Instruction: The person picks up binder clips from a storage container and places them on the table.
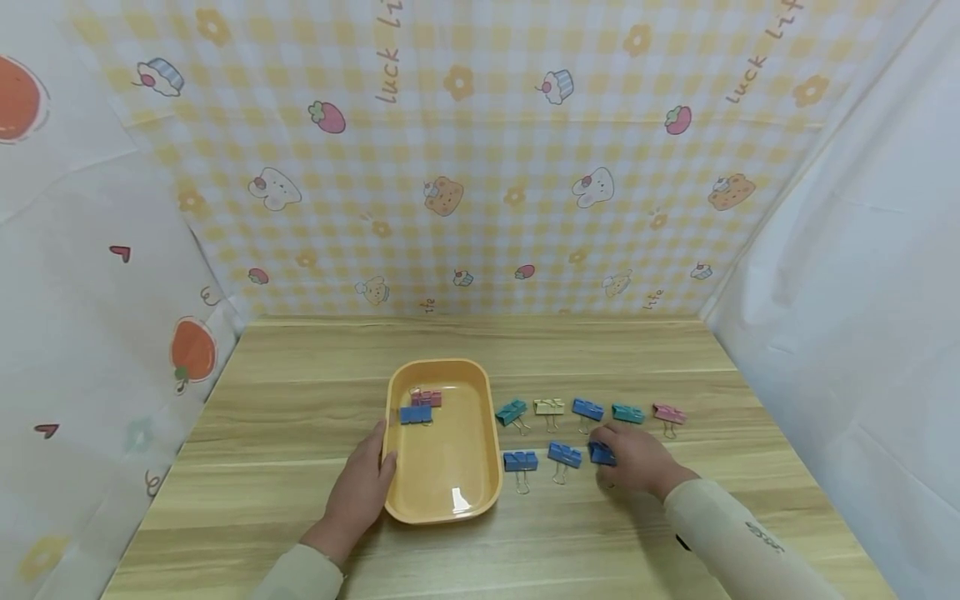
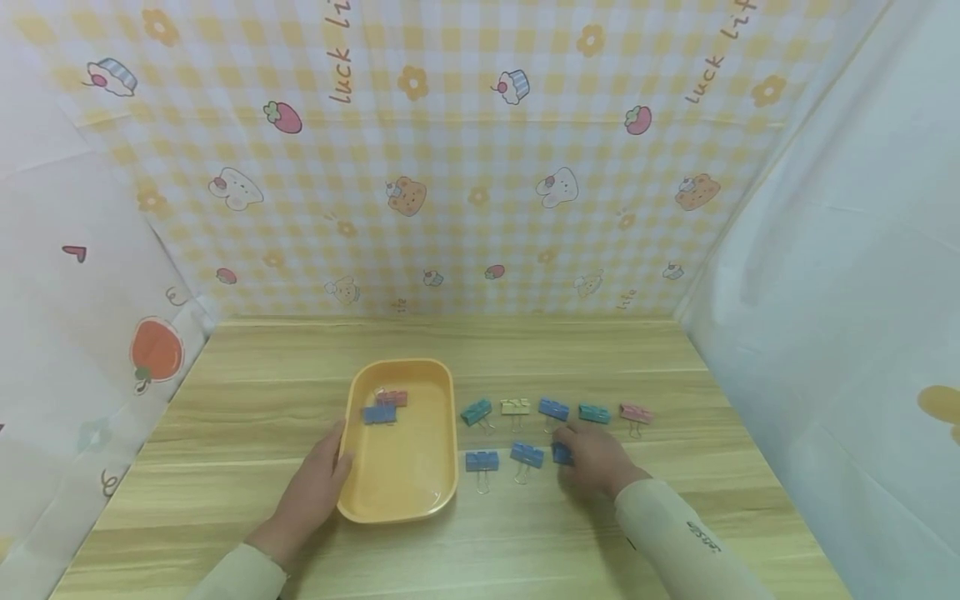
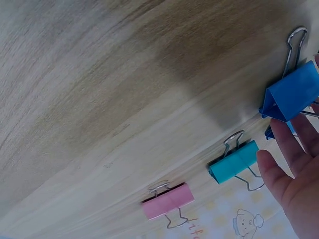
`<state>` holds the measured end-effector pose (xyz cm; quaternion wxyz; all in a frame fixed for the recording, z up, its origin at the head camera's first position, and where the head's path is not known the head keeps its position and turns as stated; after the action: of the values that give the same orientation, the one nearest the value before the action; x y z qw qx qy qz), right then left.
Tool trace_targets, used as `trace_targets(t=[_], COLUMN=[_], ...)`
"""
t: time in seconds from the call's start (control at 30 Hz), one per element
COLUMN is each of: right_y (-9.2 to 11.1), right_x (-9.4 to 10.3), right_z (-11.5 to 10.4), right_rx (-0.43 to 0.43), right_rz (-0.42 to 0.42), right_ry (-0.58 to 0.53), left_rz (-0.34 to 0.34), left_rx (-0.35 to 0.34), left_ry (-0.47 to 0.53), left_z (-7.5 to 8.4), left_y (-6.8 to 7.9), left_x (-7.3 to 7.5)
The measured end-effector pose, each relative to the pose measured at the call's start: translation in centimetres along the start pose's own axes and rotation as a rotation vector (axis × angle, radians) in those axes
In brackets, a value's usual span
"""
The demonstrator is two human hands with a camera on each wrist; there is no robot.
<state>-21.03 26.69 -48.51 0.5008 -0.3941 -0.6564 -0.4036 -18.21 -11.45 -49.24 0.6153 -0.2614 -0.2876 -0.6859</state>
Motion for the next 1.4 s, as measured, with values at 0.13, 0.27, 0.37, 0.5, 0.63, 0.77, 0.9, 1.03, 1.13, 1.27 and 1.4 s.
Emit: trace_targets(t=[0.13, 0.27, 0.37, 0.5, 0.63, 0.77, 0.9, 1.03, 1.13, 1.27, 1.4], right_y=[0.0, -0.1, -0.2, -0.2, -0.4, -0.7, -1.1, -1.5, -1.8, -2.4, -3.1], right_x=[0.5, 1.1, 1.6, 2.5, 3.1, 3.4, 3.7, 4.2, 4.7, 5.0, 5.2], right_z=[-0.3, -0.7, -1.1, -1.8, -2.3, -2.9, -3.6, -4.5, -5.3, -6.1, -7.1], right_rx=[-0.006, 0.009, 0.023, 0.066, 0.087, 0.094, 0.104, 0.119, 0.135, 0.151, 0.172], right_rz=[-0.001, 0.037, 0.091, 0.199, 0.268, 0.283, 0.289, 0.299, 0.316, 0.32, 0.31], right_ry=[-0.018, -0.028, -0.038, -0.027, -0.006, 0.007, 0.006, -0.01, -0.018, -0.011, -0.005], left_rz=[-0.001, -0.003, -0.005, -0.004, -0.006, -0.008, -0.006, -0.006, -0.007, -0.01, -0.008], left_rx=[0.004, 0.003, 0.004, 0.005, 0.009, 0.012, 0.01, 0.009, 0.012, 0.018, 0.016], left_ry=[0.0, 0.009, 0.011, 0.01, 0.011, 0.012, 0.013, 0.012, 0.014, 0.018, 0.017], left_z=[-0.1, -0.1, -0.1, -0.1, -0.2, -0.2, -0.2, -0.2, -0.2, -0.2, -0.2], left_y=[0.0, 0.0, 0.0, 0.0, 0.0, 0.0, 0.0, 0.1, 0.1, 0.1, 0.1], left_x=[0.0, 0.0, 0.0, 0.0, 0.0, 0.0, 0.0, 0.0, 0.0, 0.0, 0.0])
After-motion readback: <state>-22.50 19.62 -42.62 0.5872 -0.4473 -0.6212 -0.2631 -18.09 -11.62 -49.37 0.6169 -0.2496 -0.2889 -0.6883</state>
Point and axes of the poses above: each hand's wrist, its own y-axis away from the middle knuckle, its own x-axis out of the back of the hand, z = x × y, the point moved 8 cm from there along -y, towards the middle knuckle, and after that the axes turned 1 degree about -x, right-handed, at the moved point
